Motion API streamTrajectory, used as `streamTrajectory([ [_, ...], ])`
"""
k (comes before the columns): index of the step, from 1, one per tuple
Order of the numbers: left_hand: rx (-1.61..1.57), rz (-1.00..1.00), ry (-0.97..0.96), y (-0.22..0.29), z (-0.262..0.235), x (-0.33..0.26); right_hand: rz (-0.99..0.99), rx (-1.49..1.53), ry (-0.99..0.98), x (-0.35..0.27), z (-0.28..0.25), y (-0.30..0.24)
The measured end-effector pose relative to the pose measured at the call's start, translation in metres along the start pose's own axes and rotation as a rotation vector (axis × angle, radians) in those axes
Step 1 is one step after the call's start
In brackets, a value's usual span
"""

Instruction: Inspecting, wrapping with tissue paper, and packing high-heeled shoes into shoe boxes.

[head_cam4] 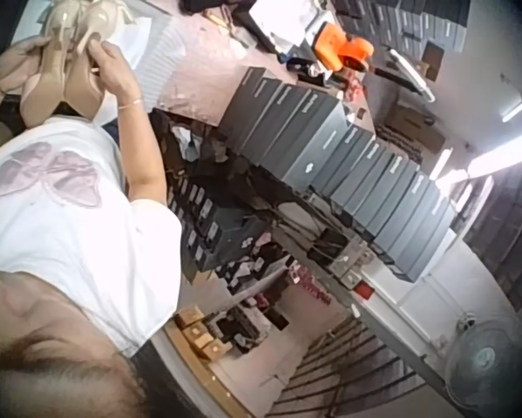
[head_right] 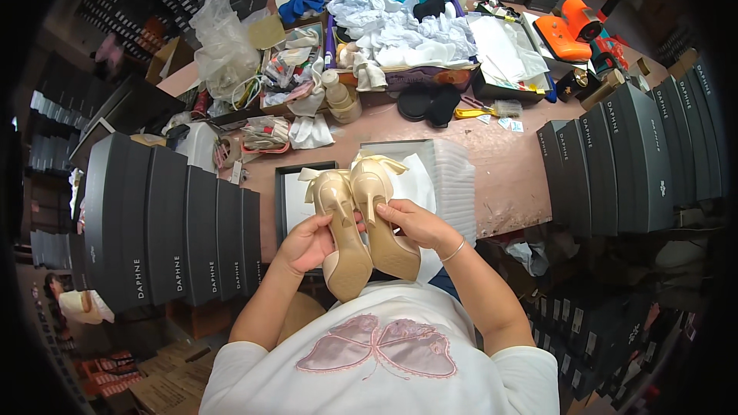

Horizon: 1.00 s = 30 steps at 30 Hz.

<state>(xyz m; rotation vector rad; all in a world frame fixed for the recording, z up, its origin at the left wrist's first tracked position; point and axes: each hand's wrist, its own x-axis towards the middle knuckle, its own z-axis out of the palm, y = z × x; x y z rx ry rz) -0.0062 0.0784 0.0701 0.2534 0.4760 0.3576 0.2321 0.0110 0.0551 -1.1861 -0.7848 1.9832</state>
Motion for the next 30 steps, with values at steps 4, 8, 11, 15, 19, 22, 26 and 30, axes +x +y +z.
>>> streamTrajectory([
  [4,-0.012,-0.002,0.014,0.0,0.0,-0.002,-0.017,-0.007,-0.016,0.004,-0.002,0.005],
  [8,0.091,0.04,0.031,0.003,0.004,-0.009,-0.046,-0.062,-0.005,-0.003,0.006,-0.007],
  [11,0.536,0.036,0.157,0.033,0.006,-0.021,-0.235,-0.208,0.029,-0.013,0.017,-0.027],
  [15,1.385,0.311,0.572,0.049,-0.034,-0.025,-0.536,-0.455,0.116,-0.02,0.031,-0.046],
  [19,-0.088,0.195,0.097,-0.022,-0.001,-0.025,-0.941,-0.892,-0.116,0.003,0.059,-0.04],
  [22,-0.152,0.382,0.104,-0.058,-0.041,0.003,-0.85,-0.981,-0.141,0.01,0.072,-0.022],
  [26,-0.409,0.303,0.335,-0.051,-0.041,0.009,-0.56,-0.388,0.068,-0.034,0.038,-0.003],
  [30,-0.36,0.428,0.585,-0.051,-0.029,0.021,-0.466,-0.522,-0.162,-0.054,0.045,0.003],
])
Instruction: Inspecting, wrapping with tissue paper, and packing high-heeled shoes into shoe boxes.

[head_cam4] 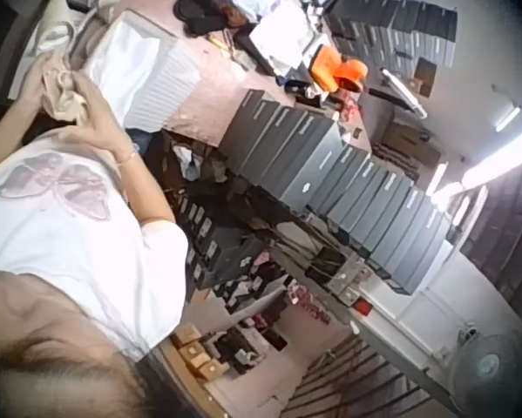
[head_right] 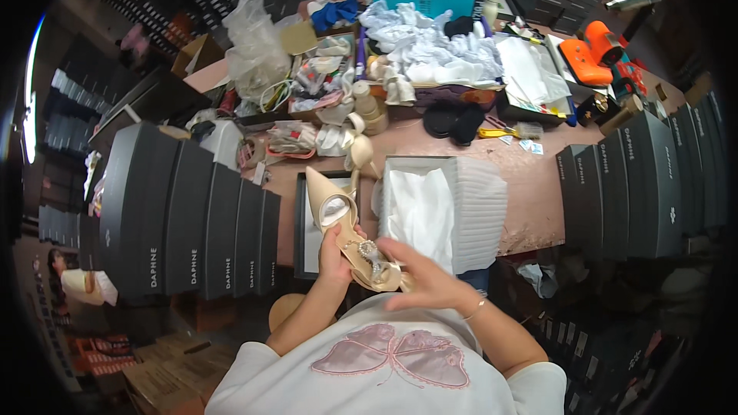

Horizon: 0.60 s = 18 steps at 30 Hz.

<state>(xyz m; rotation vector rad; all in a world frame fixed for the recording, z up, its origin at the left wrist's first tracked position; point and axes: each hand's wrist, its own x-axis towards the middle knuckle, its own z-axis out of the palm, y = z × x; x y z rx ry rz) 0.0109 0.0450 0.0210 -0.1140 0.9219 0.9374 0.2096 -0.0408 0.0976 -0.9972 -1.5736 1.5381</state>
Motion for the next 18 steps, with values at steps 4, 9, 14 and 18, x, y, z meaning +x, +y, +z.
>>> streamTrajectory([
  [4,0.023,-0.065,-0.064,-0.035,0.019,-0.002,-0.028,-0.073,0.228,-0.008,0.003,0.004],
  [9,1.028,0.02,-0.425,-0.043,0.056,0.009,0.025,-0.029,0.522,-0.062,-0.026,0.026],
  [14,1.967,0.058,-0.378,-0.012,0.117,0.118,0.045,0.606,0.945,-0.117,-0.062,0.008],
  [18,2.007,0.414,-0.579,-0.021,0.128,0.161,-0.035,0.586,0.963,-0.126,-0.067,0.003],
])
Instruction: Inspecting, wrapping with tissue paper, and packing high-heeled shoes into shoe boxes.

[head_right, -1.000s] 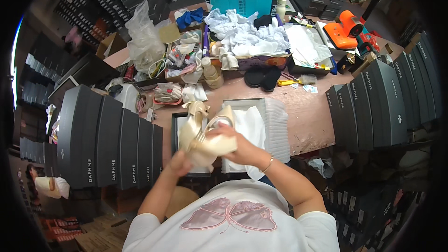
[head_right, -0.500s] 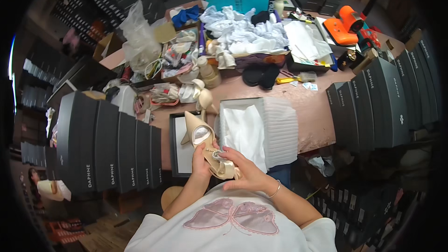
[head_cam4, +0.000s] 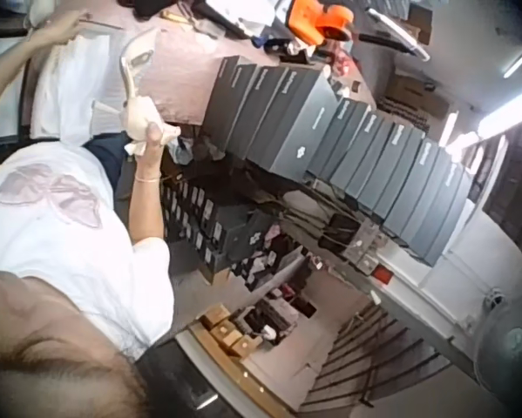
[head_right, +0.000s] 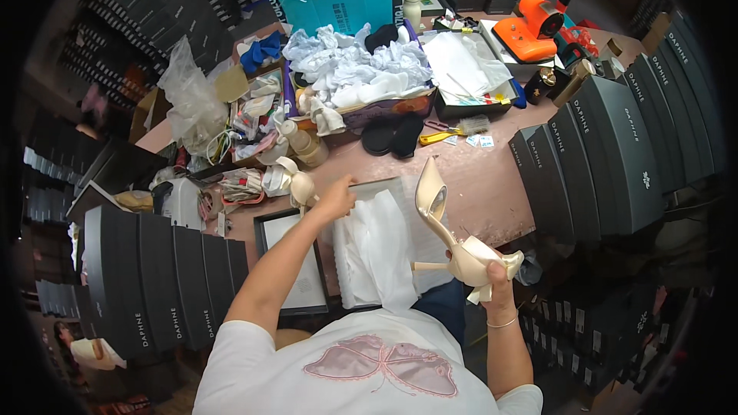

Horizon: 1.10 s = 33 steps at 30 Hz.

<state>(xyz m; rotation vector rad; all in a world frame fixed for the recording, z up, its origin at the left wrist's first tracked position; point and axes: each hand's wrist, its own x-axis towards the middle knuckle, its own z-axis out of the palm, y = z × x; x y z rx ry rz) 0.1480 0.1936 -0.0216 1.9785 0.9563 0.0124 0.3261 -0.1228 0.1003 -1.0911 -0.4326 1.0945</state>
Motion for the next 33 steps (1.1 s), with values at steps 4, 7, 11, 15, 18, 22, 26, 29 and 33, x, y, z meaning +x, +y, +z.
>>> streamTrajectory([
  [4,0.064,0.014,-0.162,0.031,-0.004,-0.013,-0.09,0.117,0.062,0.0,0.012,0.0],
  [7,-0.188,-0.232,-0.29,0.025,0.031,-0.002,-0.1,0.112,0.034,0.0,0.028,0.003],
  [11,-0.625,-0.381,-0.27,-0.005,0.085,0.021,-0.083,0.127,0.007,-0.02,0.042,0.002],
  [15,-0.823,-0.081,-0.084,0.039,0.039,-0.007,-0.092,0.141,0.042,-0.038,0.026,0.004],
  [18,-0.57,0.483,0.097,0.149,-0.054,-0.045,-0.215,0.224,0.134,-0.045,0.026,-0.006],
  [22,-0.004,0.56,0.256,0.185,-0.086,-0.07,-0.498,0.459,0.035,-0.035,0.032,-0.026],
  [26,0.172,0.578,0.502,0.129,-0.056,-0.078,-0.521,0.437,-0.261,-0.041,0.034,-0.037],
  [29,0.165,0.628,0.534,0.104,-0.04,-0.11,-0.195,0.446,-0.274,-0.056,0.057,-0.031],
  [33,0.177,0.644,0.528,0.081,-0.022,-0.157,0.034,0.471,-0.168,-0.045,0.081,-0.011],
])
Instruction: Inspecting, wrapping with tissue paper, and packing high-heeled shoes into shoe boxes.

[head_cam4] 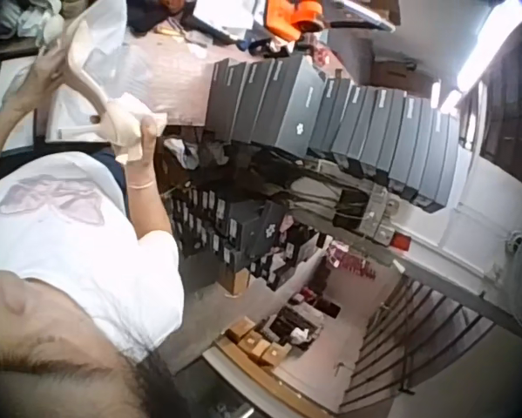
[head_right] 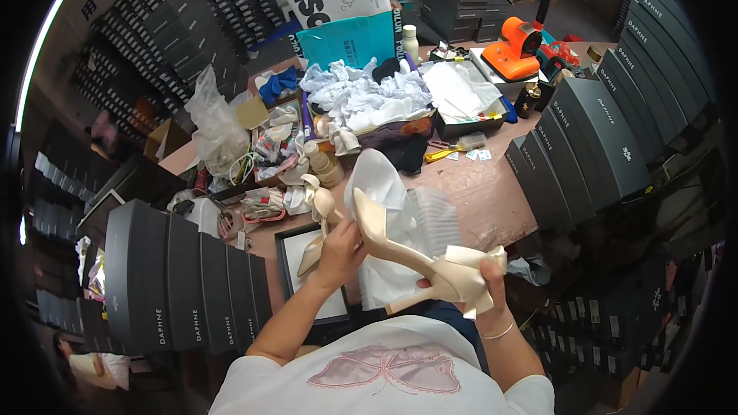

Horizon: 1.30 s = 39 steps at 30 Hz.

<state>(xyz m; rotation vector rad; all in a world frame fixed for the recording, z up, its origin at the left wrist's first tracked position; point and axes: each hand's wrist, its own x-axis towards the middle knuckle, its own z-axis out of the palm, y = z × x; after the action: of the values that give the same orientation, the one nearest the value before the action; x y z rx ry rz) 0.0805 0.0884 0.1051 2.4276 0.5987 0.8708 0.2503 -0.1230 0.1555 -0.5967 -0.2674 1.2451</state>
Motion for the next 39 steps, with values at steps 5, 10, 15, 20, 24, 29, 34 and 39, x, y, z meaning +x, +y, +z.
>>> streamTrajectory([
  [5,-0.254,-0.798,0.154,-0.041,0.02,-0.108,0.131,-0.336,0.119,0.022,-0.03,0.02],
  [10,0.238,-0.21,0.086,-0.031,0.025,-0.076,0.305,-0.33,0.14,-0.004,-0.039,0.027],
  [15,-0.405,-0.491,0.208,-0.066,0.036,-0.011,0.267,-0.33,0.055,-0.007,-0.003,0.004],
  [20,-0.851,-0.357,0.369,0.021,0.0,0.049,0.052,0.108,-0.061,0.006,-0.002,0.0],
  [24,-0.787,-0.341,0.466,0.017,-0.016,0.043,-0.103,-0.034,0.231,0.032,-0.008,0.027],
  [29,-0.393,-0.121,0.259,0.017,0.0,0.027,-0.009,0.223,0.267,0.024,0.001,0.023],
  [34,-0.304,0.089,0.258,0.073,-0.008,0.008,-0.139,0.044,0.339,0.044,0.019,0.073],
  [39,-0.36,0.015,0.181,0.069,0.006,-0.012,-0.055,-0.282,0.209,0.077,-0.028,0.093],
])
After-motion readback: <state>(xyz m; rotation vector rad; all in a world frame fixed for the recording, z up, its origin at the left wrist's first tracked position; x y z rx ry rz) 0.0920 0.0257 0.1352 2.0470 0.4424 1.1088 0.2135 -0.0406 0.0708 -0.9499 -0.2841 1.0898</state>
